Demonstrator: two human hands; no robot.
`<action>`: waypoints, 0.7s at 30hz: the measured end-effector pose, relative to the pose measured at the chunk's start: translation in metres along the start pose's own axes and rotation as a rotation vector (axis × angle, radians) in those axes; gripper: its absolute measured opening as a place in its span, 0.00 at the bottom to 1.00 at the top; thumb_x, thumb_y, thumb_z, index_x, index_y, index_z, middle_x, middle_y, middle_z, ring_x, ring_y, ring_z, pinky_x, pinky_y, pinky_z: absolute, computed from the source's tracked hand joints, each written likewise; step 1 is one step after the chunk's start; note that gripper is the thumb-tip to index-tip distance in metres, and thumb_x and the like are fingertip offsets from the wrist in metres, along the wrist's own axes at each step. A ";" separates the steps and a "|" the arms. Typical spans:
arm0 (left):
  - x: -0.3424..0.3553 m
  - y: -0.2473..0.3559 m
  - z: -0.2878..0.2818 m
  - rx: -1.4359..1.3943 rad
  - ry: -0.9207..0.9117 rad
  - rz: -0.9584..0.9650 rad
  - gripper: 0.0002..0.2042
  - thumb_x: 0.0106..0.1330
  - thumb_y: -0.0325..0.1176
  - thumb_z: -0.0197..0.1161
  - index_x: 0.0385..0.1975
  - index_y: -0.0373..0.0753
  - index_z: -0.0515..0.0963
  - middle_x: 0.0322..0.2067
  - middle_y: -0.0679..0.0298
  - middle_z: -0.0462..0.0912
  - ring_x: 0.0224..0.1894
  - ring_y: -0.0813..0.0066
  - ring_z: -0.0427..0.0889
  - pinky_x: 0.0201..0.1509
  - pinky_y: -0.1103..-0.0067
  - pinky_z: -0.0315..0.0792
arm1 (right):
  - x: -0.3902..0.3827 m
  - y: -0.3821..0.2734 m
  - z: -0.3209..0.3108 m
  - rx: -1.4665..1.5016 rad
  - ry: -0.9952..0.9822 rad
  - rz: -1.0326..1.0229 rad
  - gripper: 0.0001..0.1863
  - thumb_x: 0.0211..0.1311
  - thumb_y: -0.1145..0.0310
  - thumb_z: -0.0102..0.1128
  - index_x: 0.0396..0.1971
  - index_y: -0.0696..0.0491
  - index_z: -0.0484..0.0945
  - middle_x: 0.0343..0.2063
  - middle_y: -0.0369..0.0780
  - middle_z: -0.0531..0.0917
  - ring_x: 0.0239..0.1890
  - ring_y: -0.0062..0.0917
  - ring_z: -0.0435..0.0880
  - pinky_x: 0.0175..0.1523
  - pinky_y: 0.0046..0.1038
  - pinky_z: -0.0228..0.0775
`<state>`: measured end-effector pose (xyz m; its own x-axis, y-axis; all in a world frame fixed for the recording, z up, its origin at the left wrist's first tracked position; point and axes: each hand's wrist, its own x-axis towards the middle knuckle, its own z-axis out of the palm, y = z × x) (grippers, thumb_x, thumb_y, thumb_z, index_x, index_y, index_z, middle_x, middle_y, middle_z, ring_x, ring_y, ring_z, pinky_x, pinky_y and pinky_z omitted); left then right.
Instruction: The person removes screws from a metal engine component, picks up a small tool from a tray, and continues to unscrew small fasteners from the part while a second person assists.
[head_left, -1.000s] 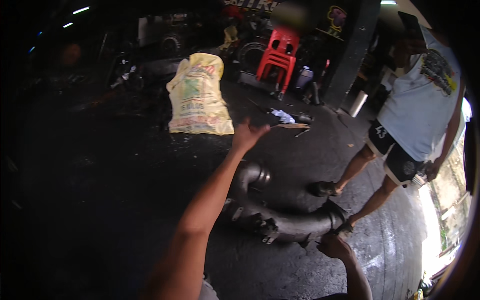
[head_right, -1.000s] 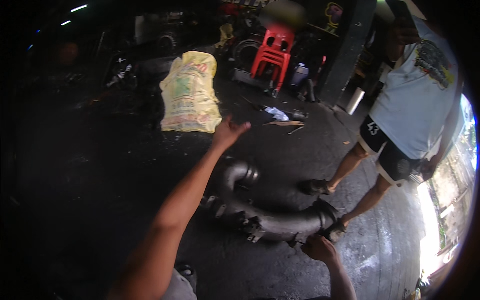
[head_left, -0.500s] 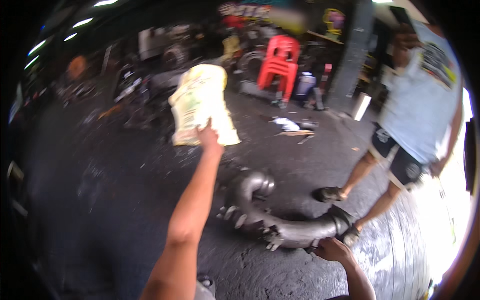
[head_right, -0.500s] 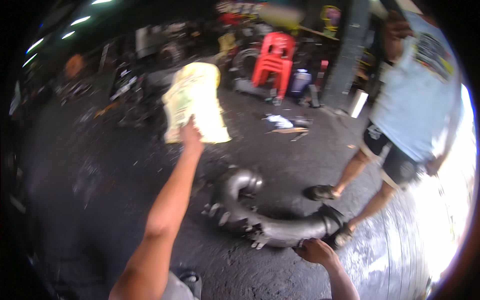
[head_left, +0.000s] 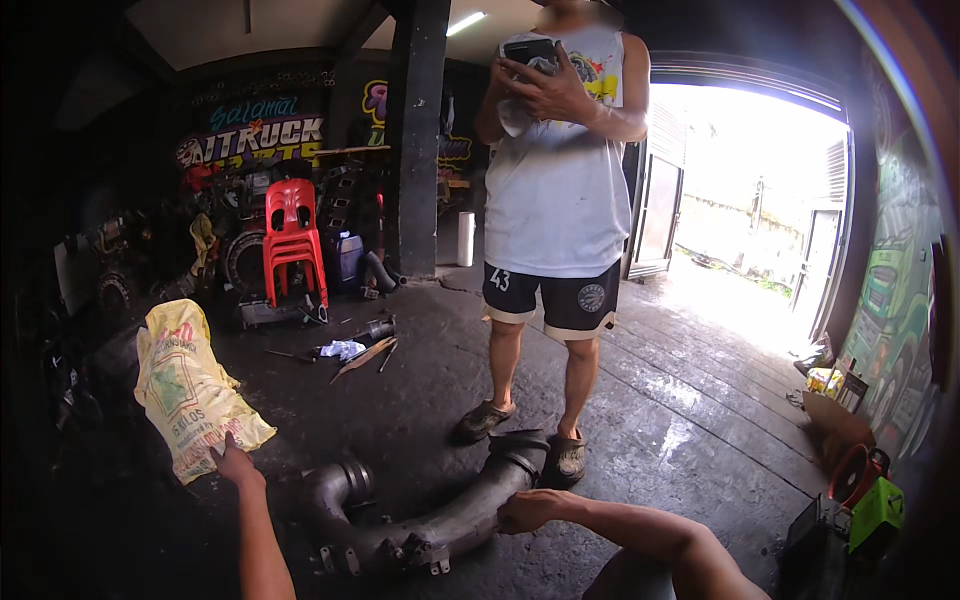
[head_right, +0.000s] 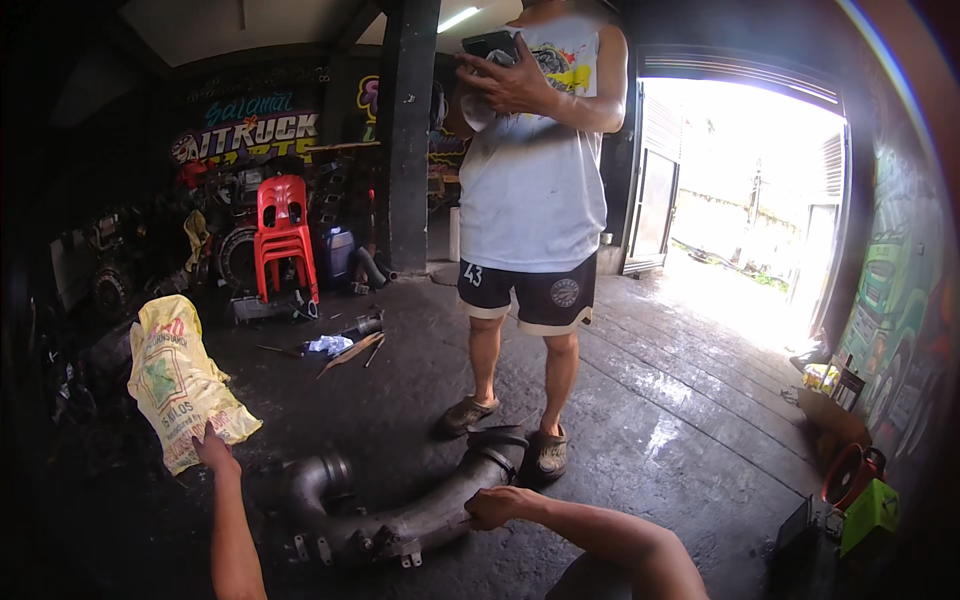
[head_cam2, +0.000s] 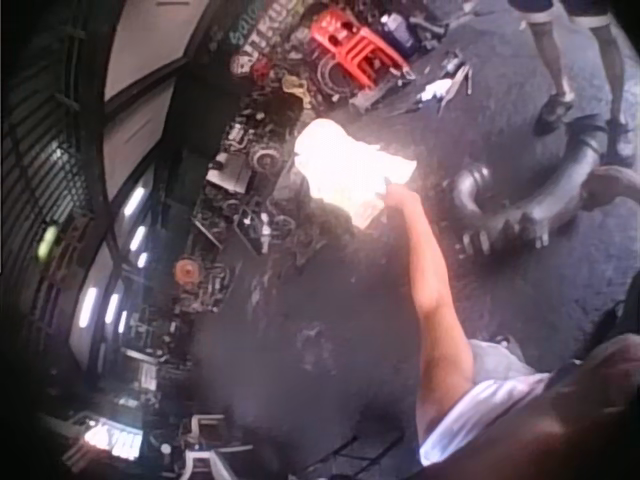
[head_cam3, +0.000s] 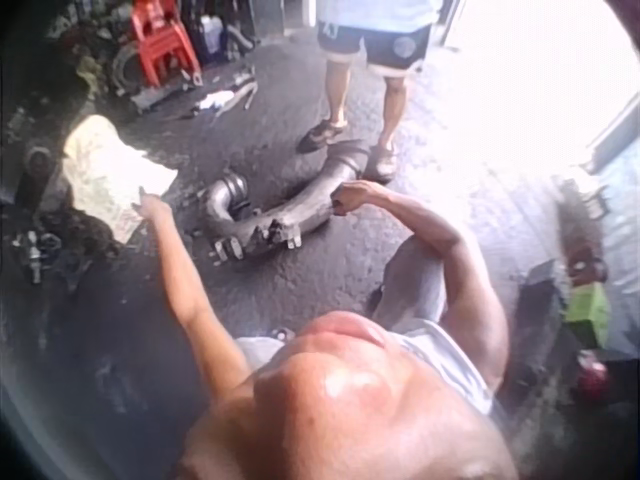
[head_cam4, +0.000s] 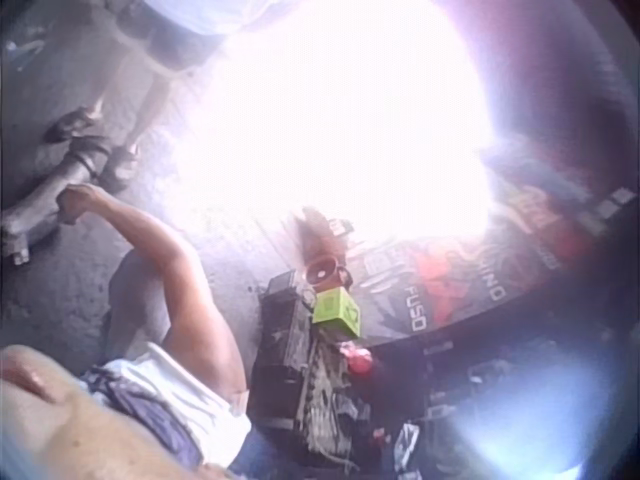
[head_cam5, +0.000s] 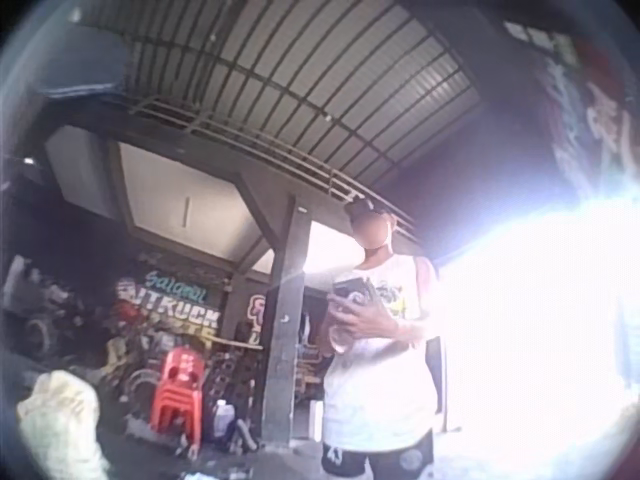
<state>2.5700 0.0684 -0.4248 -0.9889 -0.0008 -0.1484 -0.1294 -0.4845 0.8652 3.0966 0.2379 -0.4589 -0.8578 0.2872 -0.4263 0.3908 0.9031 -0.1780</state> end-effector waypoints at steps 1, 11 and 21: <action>0.013 -0.006 -0.006 -0.005 0.005 0.003 0.36 0.66 0.34 0.62 0.72 0.40 0.52 0.33 0.63 0.78 0.15 0.80 0.61 0.17 0.80 0.55 | 0.003 0.000 0.001 0.016 0.050 -0.044 0.21 0.62 0.52 0.55 0.36 0.58 0.81 0.31 0.49 0.84 0.36 0.42 0.85 0.42 0.40 0.76; 0.021 -0.021 -0.014 0.012 0.004 -0.017 0.34 0.68 0.36 0.60 0.72 0.41 0.52 0.37 0.58 0.78 0.16 0.78 0.59 0.17 0.78 0.53 | 0.022 0.023 0.022 0.024 0.079 -0.117 0.22 0.59 0.53 0.55 0.35 0.60 0.81 0.31 0.49 0.85 0.37 0.41 0.85 0.42 0.39 0.76; 0.046 -0.044 -0.023 0.060 -0.039 -0.026 0.36 0.67 0.37 0.60 0.72 0.39 0.50 0.60 0.51 0.70 0.31 0.69 0.75 0.25 0.75 0.64 | 0.008 0.007 0.006 0.032 0.059 -0.042 0.25 0.65 0.47 0.52 0.35 0.58 0.81 0.30 0.52 0.83 0.34 0.45 0.83 0.40 0.41 0.75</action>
<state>2.5320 0.0694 -0.4804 -0.9871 0.0455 -0.1538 -0.1583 -0.4309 0.8884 3.0948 0.2443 -0.4690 -0.8915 0.2678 -0.3654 0.3633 0.9045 -0.2235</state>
